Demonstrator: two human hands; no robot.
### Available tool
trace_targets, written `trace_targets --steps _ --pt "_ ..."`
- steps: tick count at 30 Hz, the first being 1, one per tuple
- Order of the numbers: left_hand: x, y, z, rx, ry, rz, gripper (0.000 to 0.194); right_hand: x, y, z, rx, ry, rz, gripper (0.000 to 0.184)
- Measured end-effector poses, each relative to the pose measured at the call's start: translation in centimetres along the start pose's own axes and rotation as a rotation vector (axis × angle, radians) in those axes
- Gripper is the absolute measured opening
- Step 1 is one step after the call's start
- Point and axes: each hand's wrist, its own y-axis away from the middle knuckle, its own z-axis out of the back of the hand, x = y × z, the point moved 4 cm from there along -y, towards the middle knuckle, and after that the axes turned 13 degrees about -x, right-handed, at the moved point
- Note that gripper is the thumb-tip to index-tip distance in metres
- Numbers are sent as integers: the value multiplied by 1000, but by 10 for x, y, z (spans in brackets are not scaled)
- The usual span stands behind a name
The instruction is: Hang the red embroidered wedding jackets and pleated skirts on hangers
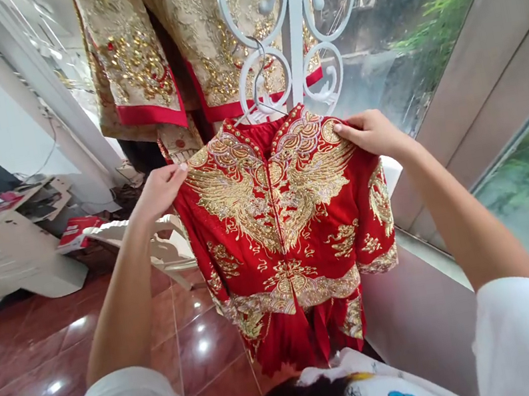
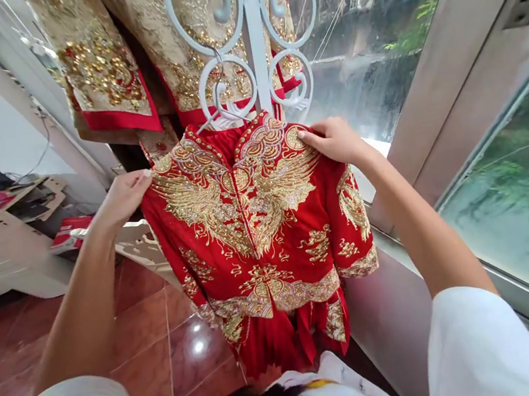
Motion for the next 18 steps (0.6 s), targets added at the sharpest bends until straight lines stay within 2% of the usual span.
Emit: trace_targets --steps 3,6,8,11,14,18 --pt "-9 15 -1 -19 27 -15 36 11 1 -5 -50 4 108 47" --pt "-23 14 5 -120 16 -29 44 12 -6 -5 -134 -41 86 49" --pt "-35 5 10 -150 23 -29 48 13 -11 3 -200 -80 68 49" --pt "-55 -9 21 -205 39 -59 47 19 -13 26 -308 -125 58 50" --pt "-73 -6 35 -286 61 -135 48 29 4 50 -378 -135 59 52" --pt "-78 31 43 -253 29 -123 44 30 47 59 -329 -106 7 50"
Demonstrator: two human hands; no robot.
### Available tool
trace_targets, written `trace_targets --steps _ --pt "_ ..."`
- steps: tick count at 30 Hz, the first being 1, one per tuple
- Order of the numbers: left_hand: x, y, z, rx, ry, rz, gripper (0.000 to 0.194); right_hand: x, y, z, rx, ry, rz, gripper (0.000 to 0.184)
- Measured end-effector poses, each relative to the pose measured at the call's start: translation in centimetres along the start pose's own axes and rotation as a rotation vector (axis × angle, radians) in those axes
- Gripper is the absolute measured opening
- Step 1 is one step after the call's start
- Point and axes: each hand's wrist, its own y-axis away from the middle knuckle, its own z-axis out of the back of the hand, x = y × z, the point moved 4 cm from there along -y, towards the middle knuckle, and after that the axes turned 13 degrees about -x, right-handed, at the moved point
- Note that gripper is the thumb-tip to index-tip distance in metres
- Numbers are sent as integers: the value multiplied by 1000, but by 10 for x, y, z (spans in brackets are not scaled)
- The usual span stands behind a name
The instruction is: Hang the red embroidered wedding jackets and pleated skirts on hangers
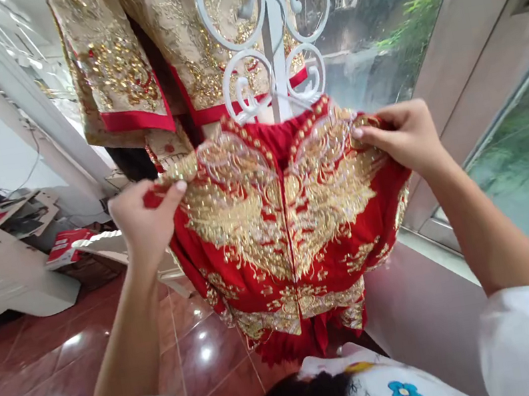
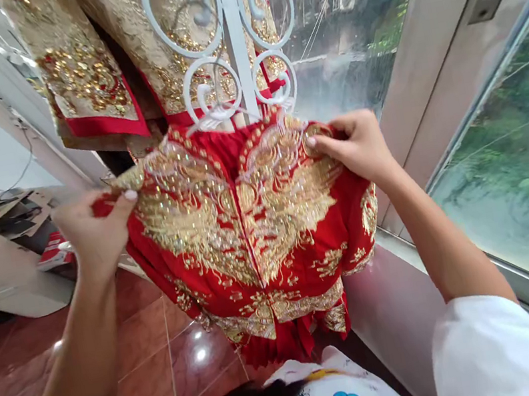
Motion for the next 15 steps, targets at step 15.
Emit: trace_targets --steps 15 --pt "8 35 -21 130 56 137 48 -28 25 -5 6 21 -104 44"
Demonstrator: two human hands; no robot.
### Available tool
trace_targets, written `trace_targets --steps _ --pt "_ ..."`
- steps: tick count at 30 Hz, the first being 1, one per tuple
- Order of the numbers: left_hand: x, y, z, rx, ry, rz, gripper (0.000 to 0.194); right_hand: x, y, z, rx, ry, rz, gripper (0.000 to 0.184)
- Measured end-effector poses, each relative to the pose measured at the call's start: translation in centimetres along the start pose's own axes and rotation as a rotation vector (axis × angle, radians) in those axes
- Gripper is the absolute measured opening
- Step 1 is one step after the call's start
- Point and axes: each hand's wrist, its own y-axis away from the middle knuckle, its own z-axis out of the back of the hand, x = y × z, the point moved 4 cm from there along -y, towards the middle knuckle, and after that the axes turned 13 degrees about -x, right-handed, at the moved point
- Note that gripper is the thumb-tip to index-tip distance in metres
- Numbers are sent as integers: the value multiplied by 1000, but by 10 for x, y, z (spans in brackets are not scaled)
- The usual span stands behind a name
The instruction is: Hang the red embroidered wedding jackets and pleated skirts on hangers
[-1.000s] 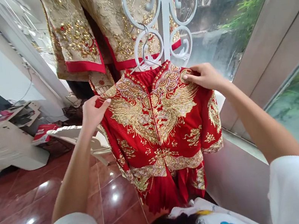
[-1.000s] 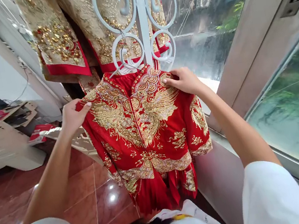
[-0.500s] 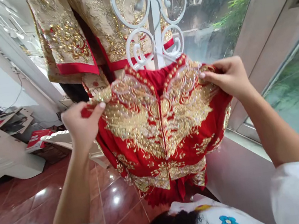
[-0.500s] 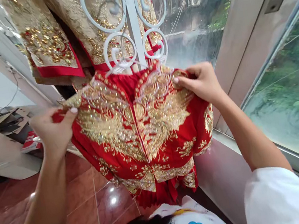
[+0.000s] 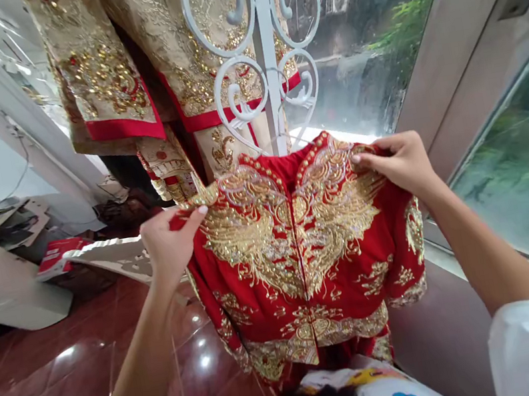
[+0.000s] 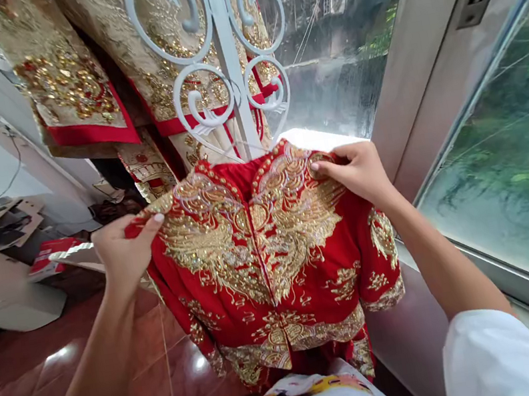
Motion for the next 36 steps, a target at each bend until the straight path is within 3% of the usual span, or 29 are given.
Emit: trace_targets --steps 5,8,11,14,20,24,30,33,36 --pt "-11 -48 -11 -115 72 -7 47 14 -54 -5 -108 19 93 51" --pt "-3 -56 -16 -93 56 11 48 13 -68 -20 -74 -11 105 48" --pt "7 -51 -19 -52 33 23 47 7 -66 -38 -5 -35 82 44" --pt "16 -45 -23 -68 16 1 46 -5 -59 -51 -16 -45 65 48" --pt "48 -27 -49 -11 -11 -23 45 -30 -36 -80 78 -127 38 51" --pt "46 -25 -46 -69 21 -44 47 -24 -31 -72 -39 -156 38 51" --pt "11 -67 -29 -190 9 -95 52 4 -72 -46 -174 -124 87 48" --pt "10 -74 -29 -148 -2 -77 52 7 -81 -49 -165 -111 118 52" --pt "20 -61 -31 -97 -23 -63 50 -1 -71 -61 -96 -128 104 54"
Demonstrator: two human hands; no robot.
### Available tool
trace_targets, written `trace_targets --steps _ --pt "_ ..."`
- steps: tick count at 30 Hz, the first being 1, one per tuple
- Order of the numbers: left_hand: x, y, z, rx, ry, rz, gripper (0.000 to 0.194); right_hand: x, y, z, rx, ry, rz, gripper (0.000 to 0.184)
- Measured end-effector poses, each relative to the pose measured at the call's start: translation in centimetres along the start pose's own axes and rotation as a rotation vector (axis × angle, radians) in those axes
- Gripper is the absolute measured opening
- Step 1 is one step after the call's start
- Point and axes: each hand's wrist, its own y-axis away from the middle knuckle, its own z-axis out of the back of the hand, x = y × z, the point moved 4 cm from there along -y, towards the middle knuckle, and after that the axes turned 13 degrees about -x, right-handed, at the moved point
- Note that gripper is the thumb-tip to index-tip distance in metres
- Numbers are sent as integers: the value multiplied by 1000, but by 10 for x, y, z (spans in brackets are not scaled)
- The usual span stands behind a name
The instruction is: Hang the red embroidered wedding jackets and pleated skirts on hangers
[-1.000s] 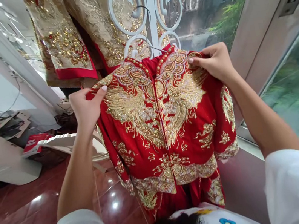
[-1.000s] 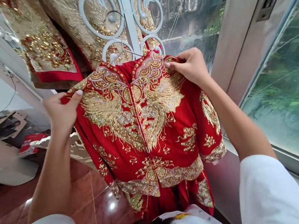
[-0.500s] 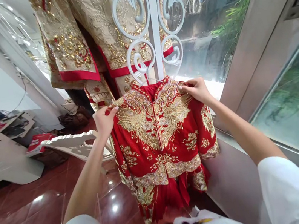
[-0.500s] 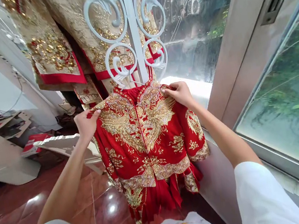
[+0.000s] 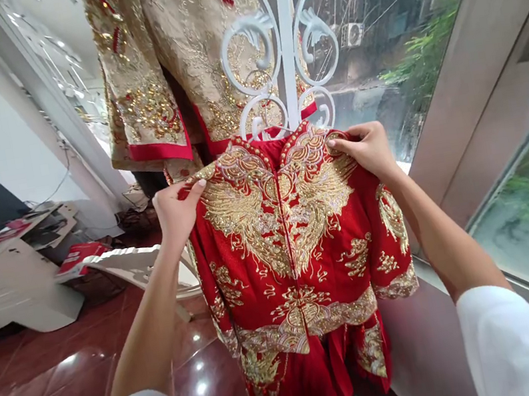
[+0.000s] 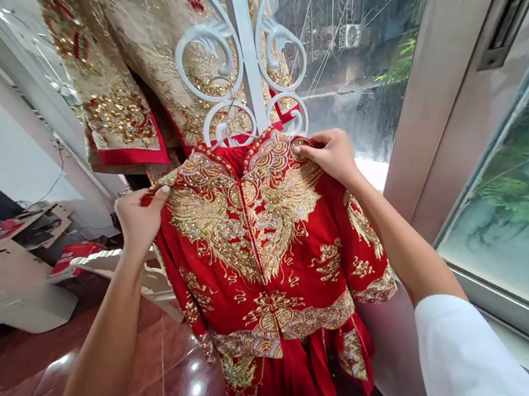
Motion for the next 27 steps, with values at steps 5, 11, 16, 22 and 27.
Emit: trace_targets --steps 5,11,16,22,27 --pt "19 21 -3 42 3 52 48 -13 19 -9 56 -12 -35 55" --pt "9 26 4 34 -58 -46 26 15 36 3 -132 174 101 23" --pt "-53 45 6 -75 -167 -430 47 74 99 -30 -167 316 113 31" --pt "-98 50 -41 373 -156 -788 41 94 111 -84 62 328 200 31" --pt "-92 41 -43 404 -125 -768 23 87 110 -82 103 388 350 36"
